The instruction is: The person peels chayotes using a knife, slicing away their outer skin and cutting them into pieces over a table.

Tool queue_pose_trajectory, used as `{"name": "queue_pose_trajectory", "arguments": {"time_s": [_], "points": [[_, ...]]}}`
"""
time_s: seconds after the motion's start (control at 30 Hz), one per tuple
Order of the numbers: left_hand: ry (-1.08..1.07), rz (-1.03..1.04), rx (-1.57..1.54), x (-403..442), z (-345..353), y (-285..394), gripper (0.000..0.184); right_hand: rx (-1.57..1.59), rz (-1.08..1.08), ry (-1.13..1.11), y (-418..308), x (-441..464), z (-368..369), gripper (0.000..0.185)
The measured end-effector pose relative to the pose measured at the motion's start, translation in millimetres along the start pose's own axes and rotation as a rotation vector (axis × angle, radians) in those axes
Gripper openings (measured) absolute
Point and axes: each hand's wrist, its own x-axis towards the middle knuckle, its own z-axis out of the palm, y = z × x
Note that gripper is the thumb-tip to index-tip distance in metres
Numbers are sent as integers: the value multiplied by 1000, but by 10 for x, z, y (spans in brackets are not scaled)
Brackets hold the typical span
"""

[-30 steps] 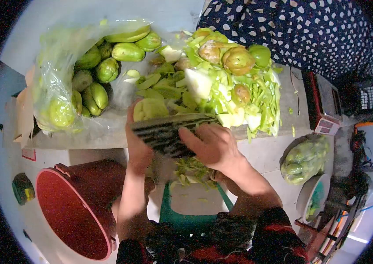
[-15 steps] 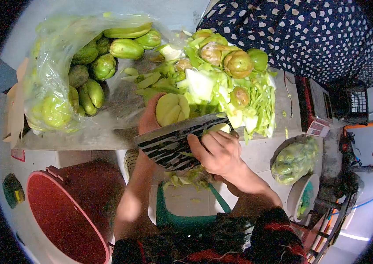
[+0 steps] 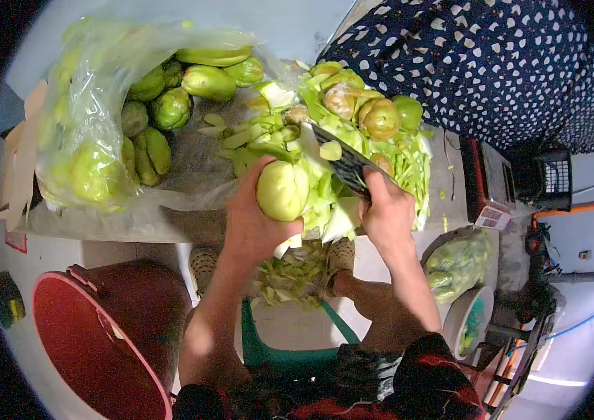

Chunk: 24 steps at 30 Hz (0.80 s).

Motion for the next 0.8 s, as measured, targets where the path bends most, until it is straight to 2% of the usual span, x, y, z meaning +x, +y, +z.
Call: {"name": "queue_pose_trajectory", "arguments": {"time_s": [0.07,0.13,0.2,0.27,0.43,0.53,0.57,0.63,0.67,0.73,0.8], "points": [[3,-21,52,20,-29,-16,80,-5,-10,-35,-88,-17,-58,41],[18,-1,37,26,-35,-98,80,72,-198,-71,-207,-29,-88,49],[35,17,24,52,-43,-216,80,97,-425,-12,-342,-50,-56,34],[39,41,-48,85,-30,-287,77,129,-501,-68,-474,-68,-88,29],[37,-21,41,110,-28,-211,70,159,-523,-70,-582,-68,-90,23],[62,15,54,119,4,-299,67,134,-476,-88,-599,-98,-95,21],[30,42,-58,115,22,-377,68,134,-476,-87,-557,-97,-45,21],[-18,31,-52,75,-8,-222,70,111,-223,-155,-336,-111,151,22],[-34,0,67,46,-49,-18,72,46,-20,-260,-118,-40,247,26],[-42,11,87,68,-56,2,76,-20,32,-195,72,53,203,30],[-35,-49,93,44,-51,22,77,48,-59,-137,-2,69,102,32]]}}
